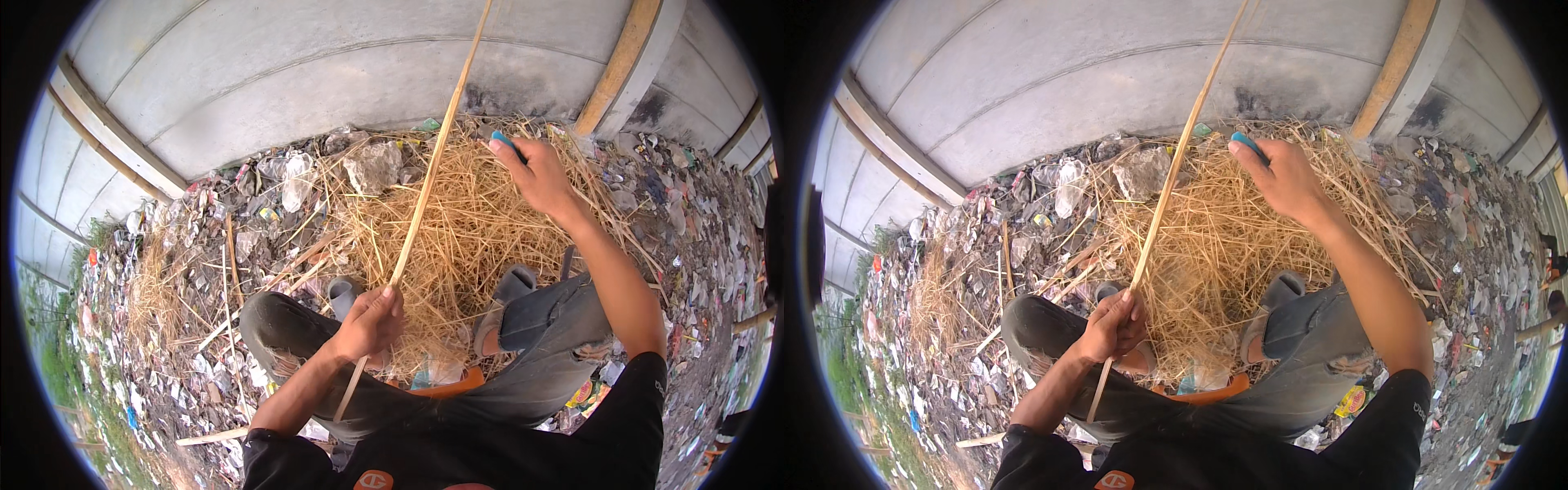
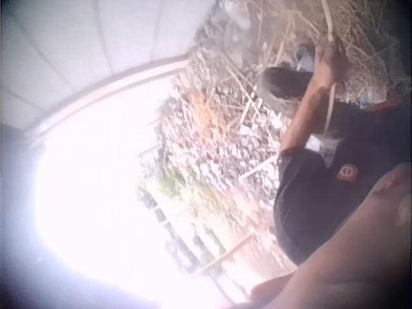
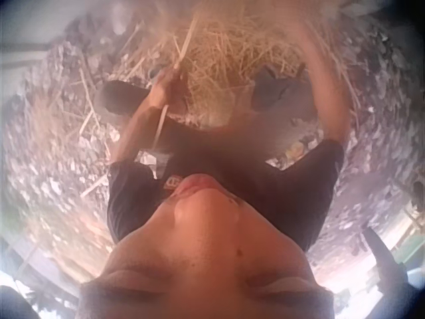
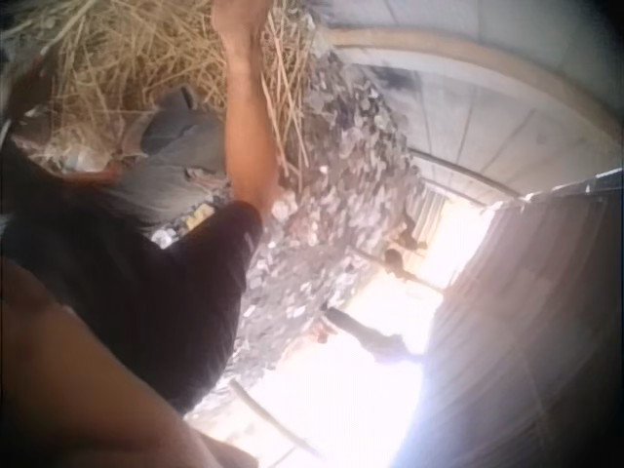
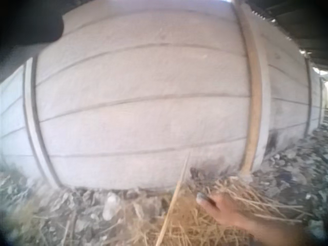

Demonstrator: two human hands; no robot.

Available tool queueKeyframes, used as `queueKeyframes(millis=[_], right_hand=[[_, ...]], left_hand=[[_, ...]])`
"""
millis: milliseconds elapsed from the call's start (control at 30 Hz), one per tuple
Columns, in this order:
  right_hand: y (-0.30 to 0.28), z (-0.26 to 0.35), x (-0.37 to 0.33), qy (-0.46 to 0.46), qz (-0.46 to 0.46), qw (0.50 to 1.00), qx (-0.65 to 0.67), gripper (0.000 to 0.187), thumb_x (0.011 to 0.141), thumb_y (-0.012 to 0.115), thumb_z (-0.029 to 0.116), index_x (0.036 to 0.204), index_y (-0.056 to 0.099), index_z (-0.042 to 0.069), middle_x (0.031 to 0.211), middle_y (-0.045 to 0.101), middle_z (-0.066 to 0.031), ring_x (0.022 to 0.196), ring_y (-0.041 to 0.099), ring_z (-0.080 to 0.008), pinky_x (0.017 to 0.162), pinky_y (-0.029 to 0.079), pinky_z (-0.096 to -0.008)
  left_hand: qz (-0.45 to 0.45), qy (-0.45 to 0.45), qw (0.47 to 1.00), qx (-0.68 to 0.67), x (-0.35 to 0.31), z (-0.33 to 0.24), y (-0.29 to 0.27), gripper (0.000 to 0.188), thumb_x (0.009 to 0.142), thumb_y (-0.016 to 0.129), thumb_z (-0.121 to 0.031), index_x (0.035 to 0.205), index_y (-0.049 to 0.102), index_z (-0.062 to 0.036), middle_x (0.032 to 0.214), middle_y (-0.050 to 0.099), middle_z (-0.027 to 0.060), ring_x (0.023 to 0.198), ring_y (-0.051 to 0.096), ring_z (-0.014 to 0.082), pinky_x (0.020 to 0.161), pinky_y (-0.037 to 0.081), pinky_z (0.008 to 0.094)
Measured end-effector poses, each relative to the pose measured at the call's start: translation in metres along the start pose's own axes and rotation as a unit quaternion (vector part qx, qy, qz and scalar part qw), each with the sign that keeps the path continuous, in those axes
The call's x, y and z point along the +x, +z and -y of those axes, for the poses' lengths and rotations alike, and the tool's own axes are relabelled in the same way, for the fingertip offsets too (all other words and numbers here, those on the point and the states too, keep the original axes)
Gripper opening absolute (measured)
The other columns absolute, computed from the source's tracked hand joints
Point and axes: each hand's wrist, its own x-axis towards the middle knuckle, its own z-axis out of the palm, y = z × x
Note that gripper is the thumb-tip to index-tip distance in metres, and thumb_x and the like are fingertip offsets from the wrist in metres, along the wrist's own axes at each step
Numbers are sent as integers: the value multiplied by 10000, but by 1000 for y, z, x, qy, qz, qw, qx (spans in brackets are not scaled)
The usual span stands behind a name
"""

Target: The person sits on a pile of straw and debris while using a knife to peel the outer layer off a long bamboo stick. They hold the stick with one hand and scrape the blade along its length to remove the skin, occasionally adjusting their grip.

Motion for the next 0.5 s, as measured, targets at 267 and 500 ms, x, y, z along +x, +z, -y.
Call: queueKeyframes(millis=[267,500], right_hand=[[62,86,-55,-128,193,973,15,579,1028,501,504,748,626,13,515,554,-160,496,615,-336,503,465,-463],[78,76,-60,-152,204,967,-21,583,1017,514,547,757,627,38,456,499,-107,411,556,-306,427,424,-435]], left_hand=[[9,-57,990,-125,10,-30,4,379,1067,418,-473,840,398,-171,575,279,-46,438,238,54,325,126,234],[26,-59,988,-141,5,-21,1,373,1078,413,-473,863,399,-169,570,282,-47,424,217,57,330,127,229]])
